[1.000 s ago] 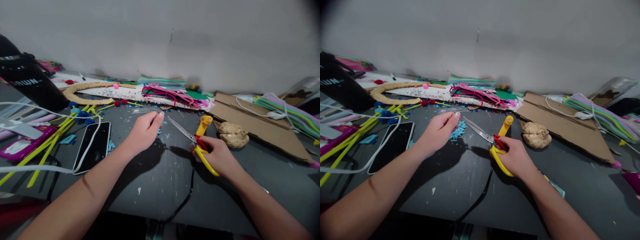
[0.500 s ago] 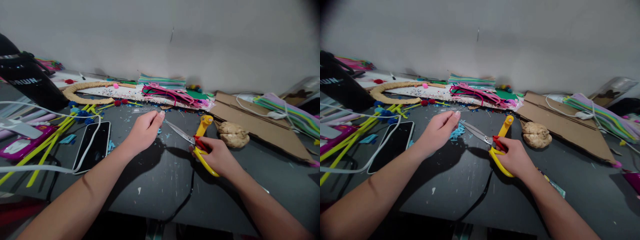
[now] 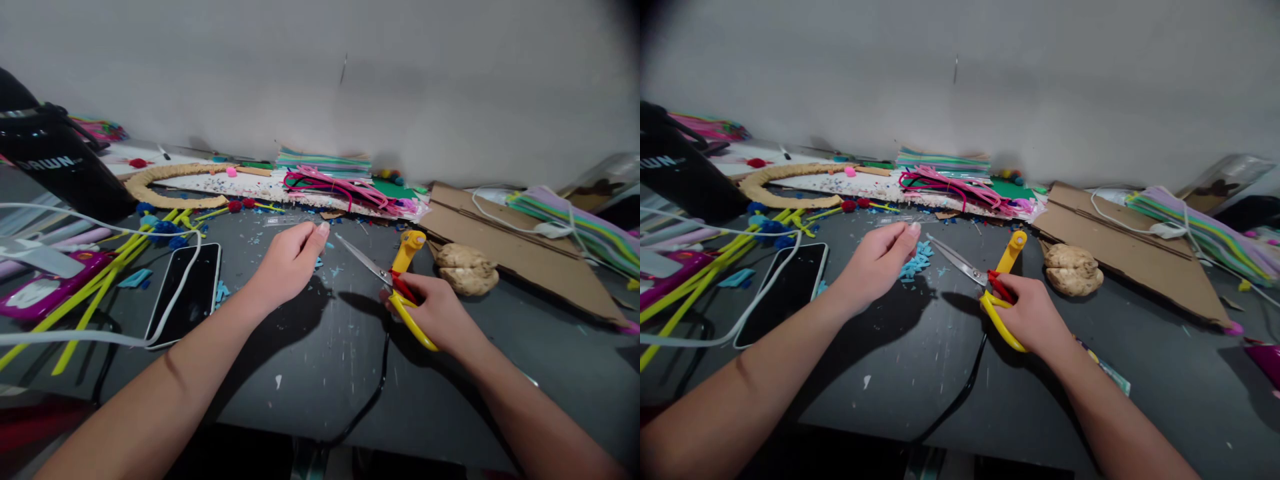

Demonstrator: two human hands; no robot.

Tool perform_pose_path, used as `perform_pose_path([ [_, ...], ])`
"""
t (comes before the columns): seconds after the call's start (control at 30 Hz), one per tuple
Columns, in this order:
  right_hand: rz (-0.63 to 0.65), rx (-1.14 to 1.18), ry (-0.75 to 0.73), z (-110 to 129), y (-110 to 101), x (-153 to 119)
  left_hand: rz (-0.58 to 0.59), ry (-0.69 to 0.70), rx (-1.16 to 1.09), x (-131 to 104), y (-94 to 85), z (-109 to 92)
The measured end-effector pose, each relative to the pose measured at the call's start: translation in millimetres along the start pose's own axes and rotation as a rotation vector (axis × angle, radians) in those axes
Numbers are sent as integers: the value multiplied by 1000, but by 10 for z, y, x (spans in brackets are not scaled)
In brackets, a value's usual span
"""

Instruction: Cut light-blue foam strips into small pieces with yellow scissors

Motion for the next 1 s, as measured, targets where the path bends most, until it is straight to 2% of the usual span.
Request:
perform_pose_path([
  [0.7, -2, -28, -51, -23, 27, -5, -21, 14, -13, -11, 25, 14],
  [1.0, 1, 37, 7, 7, -8, -4, -35, 8, -23, -11, 19, 13],
])
Point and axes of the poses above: each hand's wrist, its own x-axis towards the middle knuckle, its own y-axis out of the palm, z = x × y, the point moved 1 cm from there along x, towards the middle knuckle, and after that the axes turned 12 degrees about -x, right-handed, at the moved point
